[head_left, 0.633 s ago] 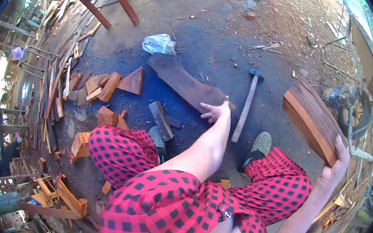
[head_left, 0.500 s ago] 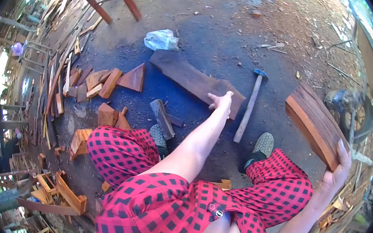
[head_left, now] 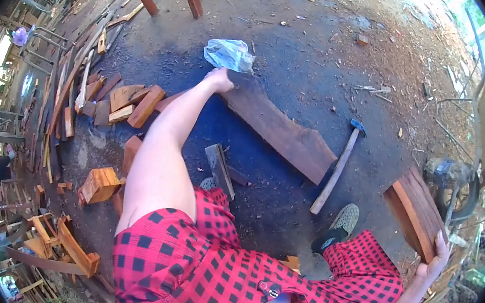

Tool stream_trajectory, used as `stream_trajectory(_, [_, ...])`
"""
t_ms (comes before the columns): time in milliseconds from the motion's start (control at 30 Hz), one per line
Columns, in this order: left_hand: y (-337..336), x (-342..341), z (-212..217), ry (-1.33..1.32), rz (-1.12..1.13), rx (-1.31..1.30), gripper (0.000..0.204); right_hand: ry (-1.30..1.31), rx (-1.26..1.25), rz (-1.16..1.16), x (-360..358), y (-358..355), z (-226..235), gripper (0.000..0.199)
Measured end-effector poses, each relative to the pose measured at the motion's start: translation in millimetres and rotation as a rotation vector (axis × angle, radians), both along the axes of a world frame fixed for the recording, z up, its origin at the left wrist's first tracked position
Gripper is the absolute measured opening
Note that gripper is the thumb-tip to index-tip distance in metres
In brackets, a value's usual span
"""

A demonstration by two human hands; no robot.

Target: Assembling and nailing together small wood blocks to create a structure.

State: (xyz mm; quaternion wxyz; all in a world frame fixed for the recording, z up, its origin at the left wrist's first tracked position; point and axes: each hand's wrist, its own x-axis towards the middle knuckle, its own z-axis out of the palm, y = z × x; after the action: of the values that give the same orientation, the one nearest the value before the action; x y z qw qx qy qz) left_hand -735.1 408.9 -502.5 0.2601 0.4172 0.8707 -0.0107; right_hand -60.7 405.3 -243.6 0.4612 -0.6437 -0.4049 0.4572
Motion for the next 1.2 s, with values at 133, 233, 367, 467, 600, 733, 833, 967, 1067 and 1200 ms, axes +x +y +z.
stream_trajectory(133, [-13.2, -31.5, -52.3, -0.124, 0.298, 0.183, 0.088, -0.089, -0.045, 0.047, 4.2, 5.9, -9.0, 0.04])
stream_trajectory(233, [-5.4, -36.8, -70.1, -0.228, 0.312, 0.167, 0.097, -0.005, -0.075, 0.056, 2.3, 6.4, -9.8, 0.04])
stream_trajectory(367, [-16.0, -32.1, -58.8, -0.182, 0.314, 0.158, 0.105, -0.016, -0.101, -0.027, -1.6, 10.4, -8.3, 0.039])
stream_trajectory(467, [-50.4, -29.8, -49.4, -0.183, 0.29, 0.18, 0.109, 0.015, -0.109, 0.077, -2.7, 16.9, -10.4, 0.038])
stream_trajectory(600, [-101.9, -6.9, -46.6, -0.328, 0.332, 0.183, 0.11, -0.097, -0.092, 0.105, -22.4, 13.8, -3.8, 0.041])
stream_trajectory(733, [-122.8, 17.6, -25.7, -0.379, 0.273, 0.09, 0.11, -0.145, -0.066, 0.129, -37.9, 4.3, 1.5, 0.036])
stream_trajectory(833, [-142.2, 9.2, -42.3, -0.334, 0.178, 0.19, 0.108, -0.05, -0.029, 0.08, -59.8, 4.7, -11.3, 0.032])
stream_trajectory(967, [-166.9, -16.8, -69.0, -0.45, 0.222, 0.357, 0.102, 0.186, -0.091, 0.069, -117.8, 0.9, -28.3, 0.032])
stream_trajectory(1067, [-164.9, -2.2, -66.6, -0.366, 0.314, 0.371, 0.097, 0.365, -0.123, 0.002, -151.5, -11.1, -53.8, 0.033])
stream_trajectory(1200, [-157.0, 13.7, -67.1, -0.4, 0.349, 0.409, 0.098, 0.685, -0.202, 0.036, -210.3, -23.7, -97.4, 0.031])
